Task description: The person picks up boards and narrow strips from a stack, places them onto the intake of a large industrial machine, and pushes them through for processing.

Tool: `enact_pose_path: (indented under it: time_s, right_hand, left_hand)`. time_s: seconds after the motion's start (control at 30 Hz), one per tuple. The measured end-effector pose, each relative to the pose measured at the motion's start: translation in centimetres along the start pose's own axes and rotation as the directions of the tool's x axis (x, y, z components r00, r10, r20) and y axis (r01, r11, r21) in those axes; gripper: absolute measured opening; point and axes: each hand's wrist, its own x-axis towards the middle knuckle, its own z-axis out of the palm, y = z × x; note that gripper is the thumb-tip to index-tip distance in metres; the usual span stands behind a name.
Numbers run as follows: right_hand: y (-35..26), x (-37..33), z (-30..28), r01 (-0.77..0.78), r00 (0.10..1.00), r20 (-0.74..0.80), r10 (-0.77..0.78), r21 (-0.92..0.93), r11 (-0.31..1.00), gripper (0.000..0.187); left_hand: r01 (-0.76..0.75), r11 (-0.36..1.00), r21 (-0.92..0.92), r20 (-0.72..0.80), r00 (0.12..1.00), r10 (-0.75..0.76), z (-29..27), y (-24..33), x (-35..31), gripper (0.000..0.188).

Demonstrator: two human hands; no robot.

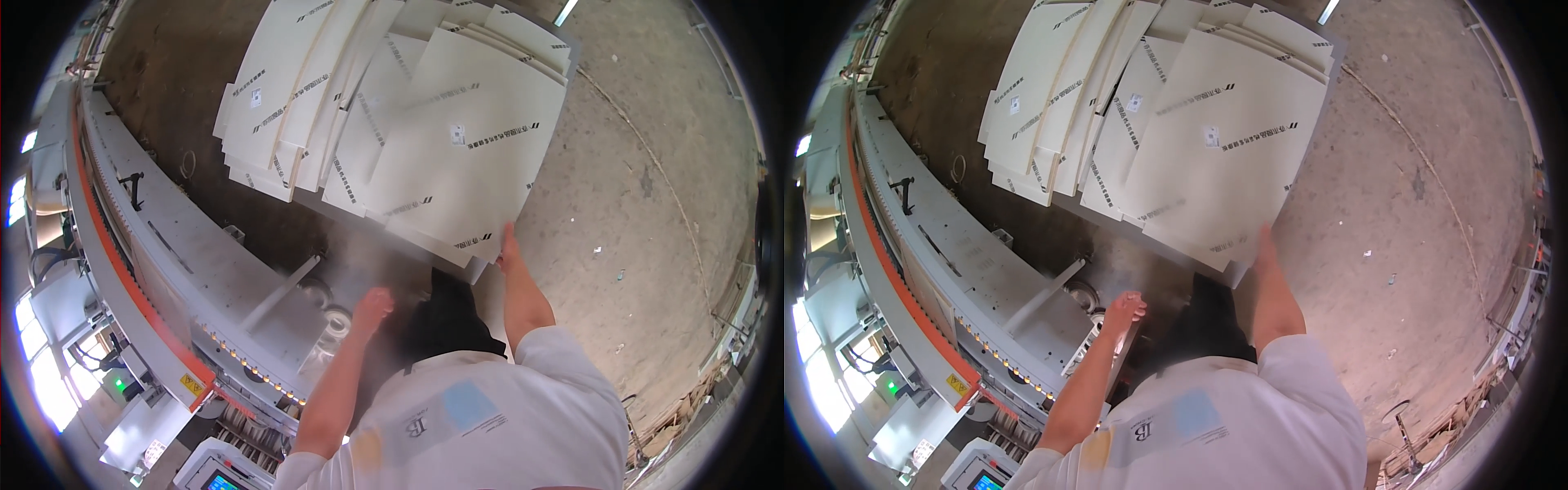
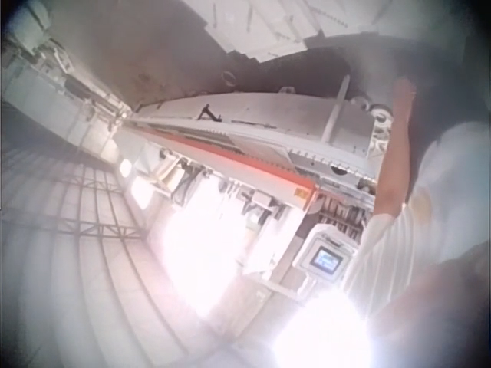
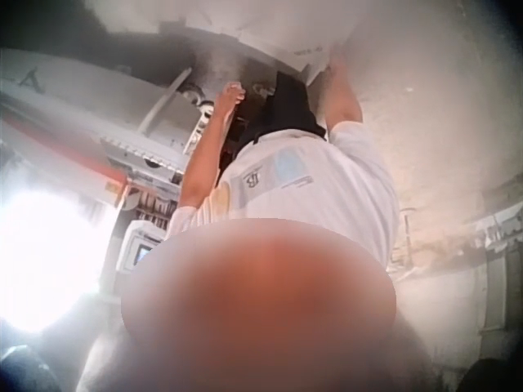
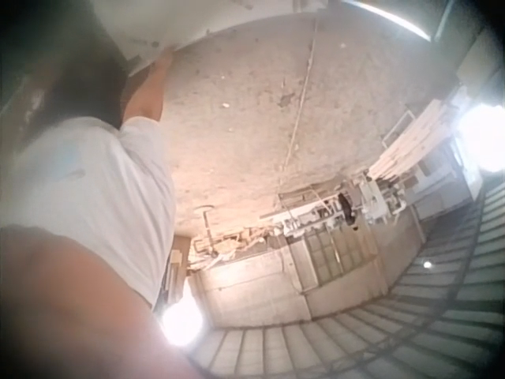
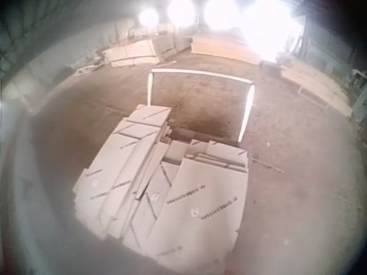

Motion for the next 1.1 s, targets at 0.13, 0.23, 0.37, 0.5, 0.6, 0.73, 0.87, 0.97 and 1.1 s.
enact_pose_path:
  time_s: [0.13,0.23,0.37,0.5,0.6,0.73,0.87,0.97,1.1]
  right_hand:
    - [1.4,-3.2,-3.2,-0.205,0.978,-0.057,0.202,-0.063,0.977,0.098]
    - [0.8,-6.8,-3.4,-0.202,0.971,-0.146,0.188,-0.089,0.975,0.095]
    - [-0.3,-12.0,-5.1,-0.263,0.961,-0.128,0.245,-0.154,0.952,0.088]
    - [-0.9,-14.9,-6.6,-0.264,0.963,-0.129,0.238,-0.241,0.934,0.087]
    - [-1.1,-16.4,-6.2,-0.243,0.965,-0.148,0.214,-0.220,0.945,0.086]
    - [-1.0,-16.6,-6.2,-0.230,0.966,-0.170,0.192,-0.237,0.944,0.085]
    - [-1.5,-16.9,-6.2,-0.256,0.958,-0.207,0.197,-0.311,0.915,0.086]
    - [-2.2,-16.4,-6.5,-0.242,0.961,-0.207,0.181,-0.323,0.915,0.093]
    - [-2.7,-16.8,-6.8,-0.213,0.970,-0.182,0.161,-0.312,0.926,0.096]
  left_hand:
    - [-0.271,0.950,0.156,-0.018,0.961,0.277,-1.3,-1.8,3.3,0.031]
    - [-0.354,0.900,0.255,-0.194,0.893,0.407,-2.4,-0.5,5.7,0.035]
    - [-0.352,0.929,0.111,-0.486,0.797,0.360,-1.8,2.9,7.1,0.042]
    - [-0.285,0.874,-0.394,-0.485,0.872,0.066,-1.4,8.6,6.0,0.037]
    - [-0.280,0.912,-0.299,-0.511,0.854,0.094,-1.6,6.0,7.2,0.027]
    - [-0.244,0.942,-0.232,-0.539,0.838,0.085,-1.4,7.5,6.8,0.017]
    - [-0.148,0.970,-0.192,-0.605,0.796,0.002,-3.2,6.2,7.6,0.029]
    - [-0.009,0.988,-0.151,-0.500,0.863,-0.069,-6.2,4.7,8.1,0.032]
    - [-0.091,0.913,-0.397,-0.245,0.970,-0.009,-6.1,9.1,4.8,0.026]
